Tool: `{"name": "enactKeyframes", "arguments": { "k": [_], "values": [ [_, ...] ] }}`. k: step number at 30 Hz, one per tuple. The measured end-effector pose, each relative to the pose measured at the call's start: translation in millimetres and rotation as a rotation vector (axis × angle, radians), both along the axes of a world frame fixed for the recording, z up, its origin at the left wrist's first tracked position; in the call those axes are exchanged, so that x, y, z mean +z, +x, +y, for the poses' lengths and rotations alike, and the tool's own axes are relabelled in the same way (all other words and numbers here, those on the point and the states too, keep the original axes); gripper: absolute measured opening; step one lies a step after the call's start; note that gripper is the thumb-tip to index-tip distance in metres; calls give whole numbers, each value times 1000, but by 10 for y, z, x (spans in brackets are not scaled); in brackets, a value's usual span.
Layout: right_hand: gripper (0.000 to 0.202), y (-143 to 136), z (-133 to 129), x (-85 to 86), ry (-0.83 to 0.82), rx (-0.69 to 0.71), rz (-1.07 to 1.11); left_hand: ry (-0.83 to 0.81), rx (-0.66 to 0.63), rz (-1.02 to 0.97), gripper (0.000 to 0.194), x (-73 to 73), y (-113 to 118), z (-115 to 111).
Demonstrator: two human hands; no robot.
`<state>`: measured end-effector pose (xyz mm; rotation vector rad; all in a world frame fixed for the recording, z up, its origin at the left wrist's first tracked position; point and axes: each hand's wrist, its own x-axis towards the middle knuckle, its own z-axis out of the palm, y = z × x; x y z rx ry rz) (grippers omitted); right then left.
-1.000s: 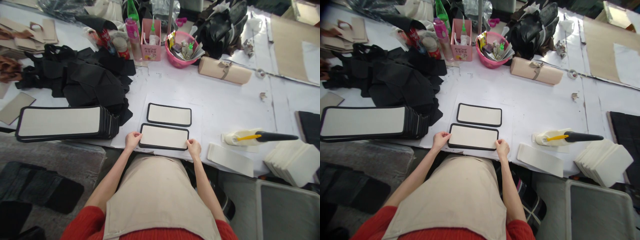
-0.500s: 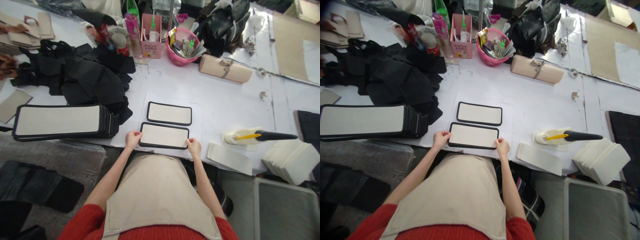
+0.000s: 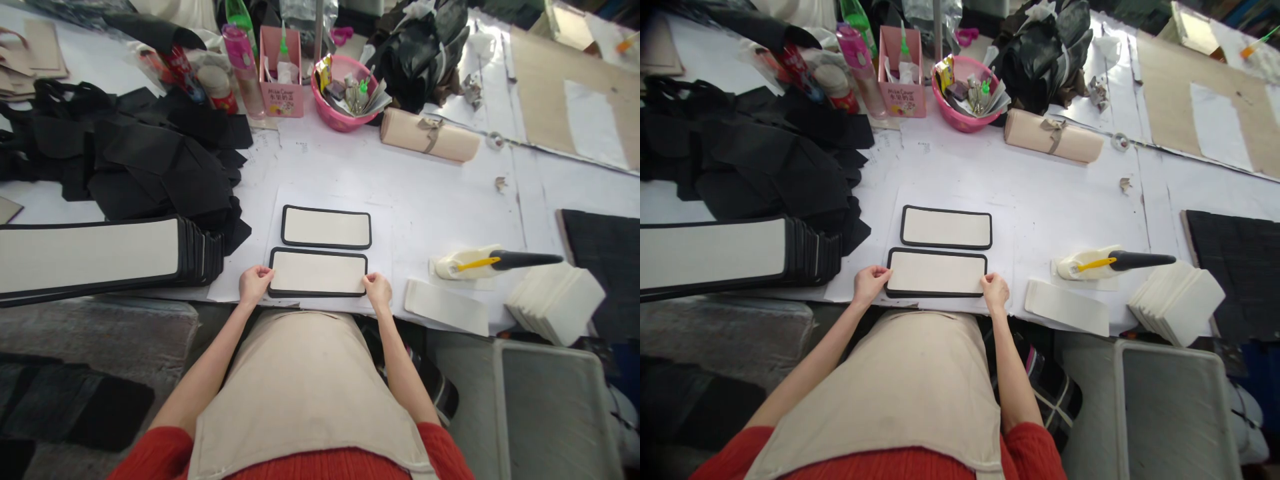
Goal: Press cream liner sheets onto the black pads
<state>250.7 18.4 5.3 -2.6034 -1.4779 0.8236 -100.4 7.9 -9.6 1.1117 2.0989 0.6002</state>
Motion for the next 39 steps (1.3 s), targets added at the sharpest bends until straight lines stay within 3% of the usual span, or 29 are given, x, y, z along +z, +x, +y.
{"name": "enactKeyframes", "arguments": {
  "k": [11,22,26,28,30,33,35,39],
  "values": [
    [21,-24,12,-18,0,-36,-9,15,-7,5,22,-35,1,-6],
    [24,220,-77,-142,185,-121,191,-1,-13,13,22,4,28,-2],
    [36,180,-148,-77,351,-161,87,16,-4,-2,21,-13,23,-14],
    [40,12,-159,-63,509,-17,11,21,-2,-2,21,-15,21,-18],
    [41,-227,-141,-94,607,274,-20,24,-2,2,21,-13,22,-19],
    [47,-554,-81,-215,563,662,-25,23,-3,4,21,-10,30,-15],
    [54,-670,-48,-305,509,771,-40,24,-7,5,20,-14,32,-13],
    [61,-683,-30,-406,458,806,-65,20,-10,17,18,8,17,-29]
  ]
}}
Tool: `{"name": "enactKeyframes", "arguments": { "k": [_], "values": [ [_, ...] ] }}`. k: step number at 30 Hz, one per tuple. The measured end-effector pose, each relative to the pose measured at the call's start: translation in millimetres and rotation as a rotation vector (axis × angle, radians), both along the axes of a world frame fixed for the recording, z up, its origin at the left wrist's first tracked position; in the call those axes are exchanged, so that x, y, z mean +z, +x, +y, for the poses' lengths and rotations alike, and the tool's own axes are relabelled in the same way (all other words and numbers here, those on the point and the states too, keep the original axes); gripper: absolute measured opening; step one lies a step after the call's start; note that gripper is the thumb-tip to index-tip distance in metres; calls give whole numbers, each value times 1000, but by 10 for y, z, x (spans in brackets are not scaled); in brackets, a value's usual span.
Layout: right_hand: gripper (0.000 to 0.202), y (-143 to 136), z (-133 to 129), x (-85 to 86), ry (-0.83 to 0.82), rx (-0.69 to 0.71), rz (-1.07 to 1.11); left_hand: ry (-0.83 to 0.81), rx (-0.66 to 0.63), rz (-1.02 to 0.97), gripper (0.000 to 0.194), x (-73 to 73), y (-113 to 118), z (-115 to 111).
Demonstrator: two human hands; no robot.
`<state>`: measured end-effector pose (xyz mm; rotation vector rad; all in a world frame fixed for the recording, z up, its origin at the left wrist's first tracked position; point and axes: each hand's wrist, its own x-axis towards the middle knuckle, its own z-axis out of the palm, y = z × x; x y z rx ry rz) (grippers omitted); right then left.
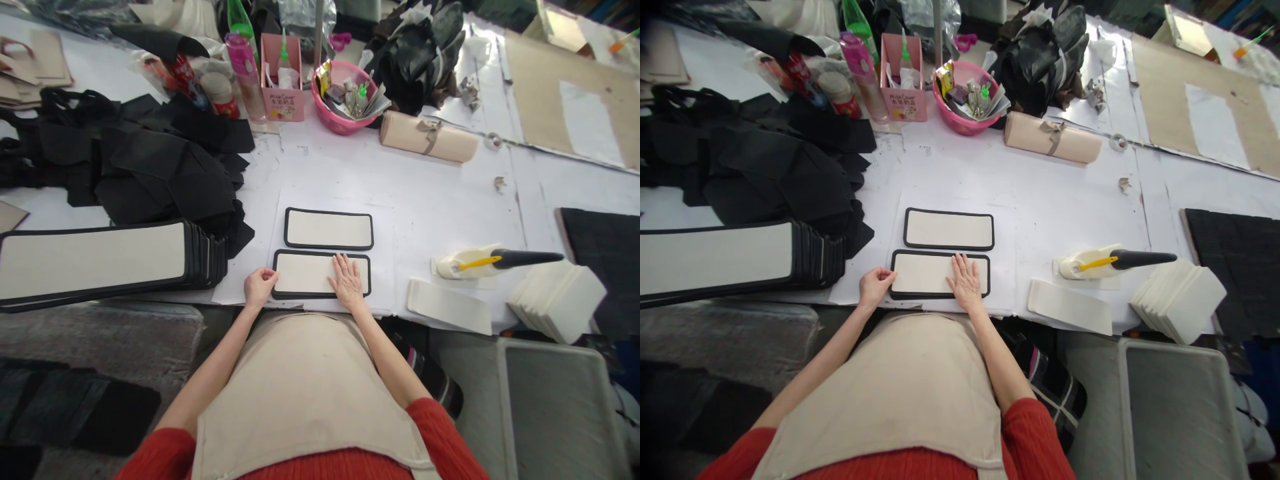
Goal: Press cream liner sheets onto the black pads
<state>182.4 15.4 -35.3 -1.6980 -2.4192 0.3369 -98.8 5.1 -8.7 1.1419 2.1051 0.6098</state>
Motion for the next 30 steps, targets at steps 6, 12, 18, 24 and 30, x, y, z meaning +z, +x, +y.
{"name": "enactKeyframes", "arguments": {
  "k": [6,12,18,24,30],
  "values": [
    [63,25,-8,-15,-7,1,-7,266,-156,320,25,201,195,15],
    [62,-7,-5,7,-13,1,-18,462,-1048,462,55,99,672,201],
    [70,219,-33,3,-18,-21,-22,409,-1154,524,65,-40,707,232],
    [72,500,-110,-96,-13,-178,-12,396,-1147,532,65,-27,711,225],
    [67,518,-157,-29,-6,-298,2,385,-1142,513,65,-43,716,225]
  ]
}}
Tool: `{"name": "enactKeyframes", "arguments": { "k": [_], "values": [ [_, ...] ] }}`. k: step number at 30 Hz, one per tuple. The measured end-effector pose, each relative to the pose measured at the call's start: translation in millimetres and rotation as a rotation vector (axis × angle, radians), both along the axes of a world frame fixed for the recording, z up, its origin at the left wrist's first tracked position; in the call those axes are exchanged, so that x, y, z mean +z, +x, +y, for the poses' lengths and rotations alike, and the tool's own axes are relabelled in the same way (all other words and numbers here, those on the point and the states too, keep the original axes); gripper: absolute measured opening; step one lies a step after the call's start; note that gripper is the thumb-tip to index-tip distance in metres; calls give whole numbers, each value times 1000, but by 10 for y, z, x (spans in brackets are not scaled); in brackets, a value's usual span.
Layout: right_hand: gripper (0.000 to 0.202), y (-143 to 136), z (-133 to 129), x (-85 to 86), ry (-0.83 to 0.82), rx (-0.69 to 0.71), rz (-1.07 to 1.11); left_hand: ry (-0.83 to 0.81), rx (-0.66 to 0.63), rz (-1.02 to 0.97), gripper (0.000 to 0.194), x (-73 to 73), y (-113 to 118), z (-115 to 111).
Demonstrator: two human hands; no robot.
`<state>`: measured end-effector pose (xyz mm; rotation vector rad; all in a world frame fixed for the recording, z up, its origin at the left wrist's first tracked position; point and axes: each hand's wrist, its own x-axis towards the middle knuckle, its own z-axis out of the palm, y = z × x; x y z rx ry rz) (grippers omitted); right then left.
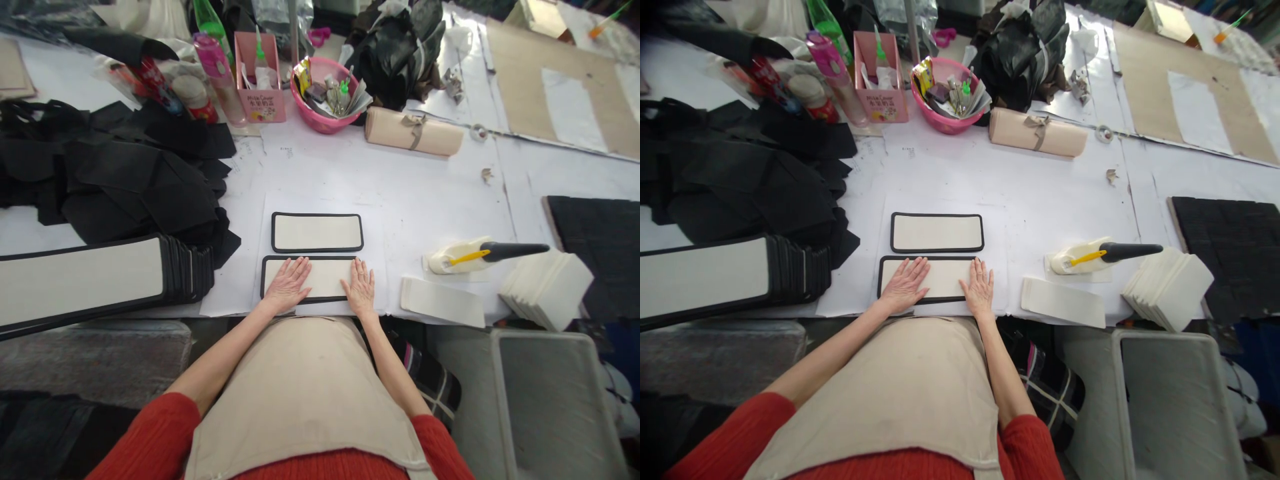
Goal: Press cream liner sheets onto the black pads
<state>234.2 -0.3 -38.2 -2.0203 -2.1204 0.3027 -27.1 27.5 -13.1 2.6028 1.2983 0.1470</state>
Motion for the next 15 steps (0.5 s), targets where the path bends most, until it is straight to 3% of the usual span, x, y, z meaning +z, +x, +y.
{"name": "enactKeyframes", "arguments": {
  "k": [3,7,9,12,15],
  "values": [
    [66,-222,0,92,31,40,-7,19,-4,-7,64,-10,-8,-3],
    [62,-682,86,137,17,391,26,27,-18,-29,65,-16,-14,17],
    [60,-819,140,124,6,454,36,19,-14,-43,66,-12,-35,36],
    [58,-791,172,97,-3,452,29,11,-28,-55,66,-2,-131,50],
    [61,-553,146,91,-26,412,14,17,14,-45,68,0,-299,24]
  ]
}}
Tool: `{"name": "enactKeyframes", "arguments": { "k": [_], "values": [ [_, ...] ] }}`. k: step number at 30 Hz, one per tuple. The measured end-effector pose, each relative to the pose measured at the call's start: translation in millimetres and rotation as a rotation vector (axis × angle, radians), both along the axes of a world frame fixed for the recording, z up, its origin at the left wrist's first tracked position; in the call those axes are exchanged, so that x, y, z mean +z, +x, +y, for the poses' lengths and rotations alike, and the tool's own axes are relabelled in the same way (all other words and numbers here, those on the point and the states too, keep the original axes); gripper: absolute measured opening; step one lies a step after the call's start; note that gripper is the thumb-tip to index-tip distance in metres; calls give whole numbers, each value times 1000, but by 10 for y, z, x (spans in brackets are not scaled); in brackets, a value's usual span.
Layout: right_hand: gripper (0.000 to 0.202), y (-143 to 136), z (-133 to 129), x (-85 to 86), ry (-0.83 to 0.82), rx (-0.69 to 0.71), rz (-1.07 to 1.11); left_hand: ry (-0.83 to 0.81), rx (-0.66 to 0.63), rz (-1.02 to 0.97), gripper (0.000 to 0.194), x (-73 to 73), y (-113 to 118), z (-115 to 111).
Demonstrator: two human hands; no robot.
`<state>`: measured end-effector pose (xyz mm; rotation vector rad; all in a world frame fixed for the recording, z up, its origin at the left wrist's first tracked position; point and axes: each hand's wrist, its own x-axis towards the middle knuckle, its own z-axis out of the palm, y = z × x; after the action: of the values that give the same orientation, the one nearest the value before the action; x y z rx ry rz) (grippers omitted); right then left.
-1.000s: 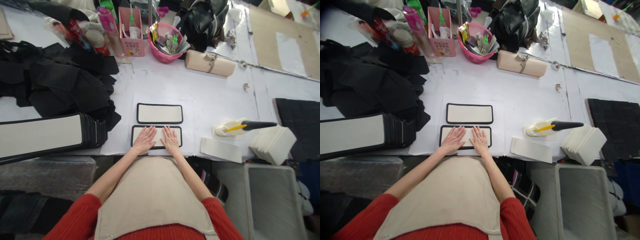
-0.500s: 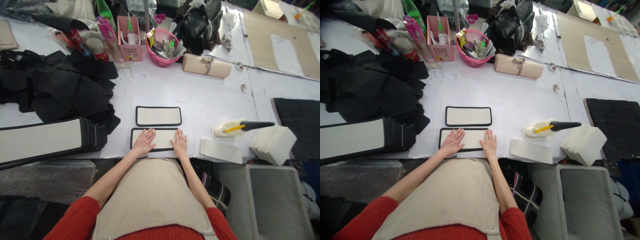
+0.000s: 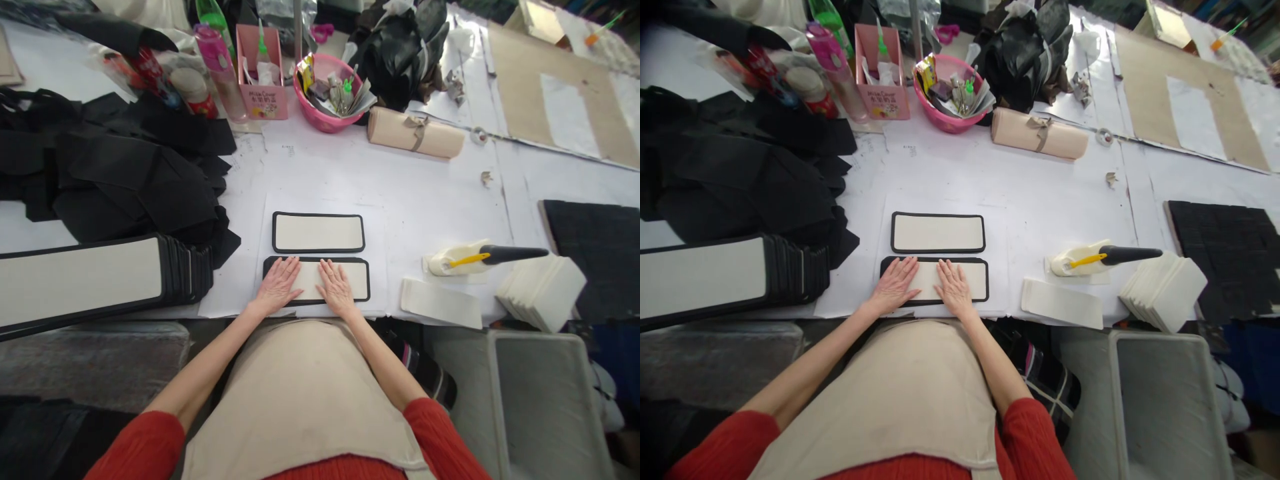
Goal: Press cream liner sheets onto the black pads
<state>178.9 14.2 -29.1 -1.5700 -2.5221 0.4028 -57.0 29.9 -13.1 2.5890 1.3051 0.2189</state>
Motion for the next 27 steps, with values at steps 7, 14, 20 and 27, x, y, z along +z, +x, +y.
{"name": "enactKeyframes", "arguments": {
  "k": [7,14,20,27],
  "values": [
    [67,626,-43,-54,-17,-183,-24,-34,100,10,70,-59,-227,-68],
    [69,741,-63,-235,-31,-237,75,-76,124,-6,72,-130,-239,-52],
    [69,753,-72,-265,-65,-247,120,-109,127,-47,74,-144,-253,-55],
    [67,745,-71,-280,-40,-247,132,-89,121,-23,73,-172,-255,-57]
  ]
}}
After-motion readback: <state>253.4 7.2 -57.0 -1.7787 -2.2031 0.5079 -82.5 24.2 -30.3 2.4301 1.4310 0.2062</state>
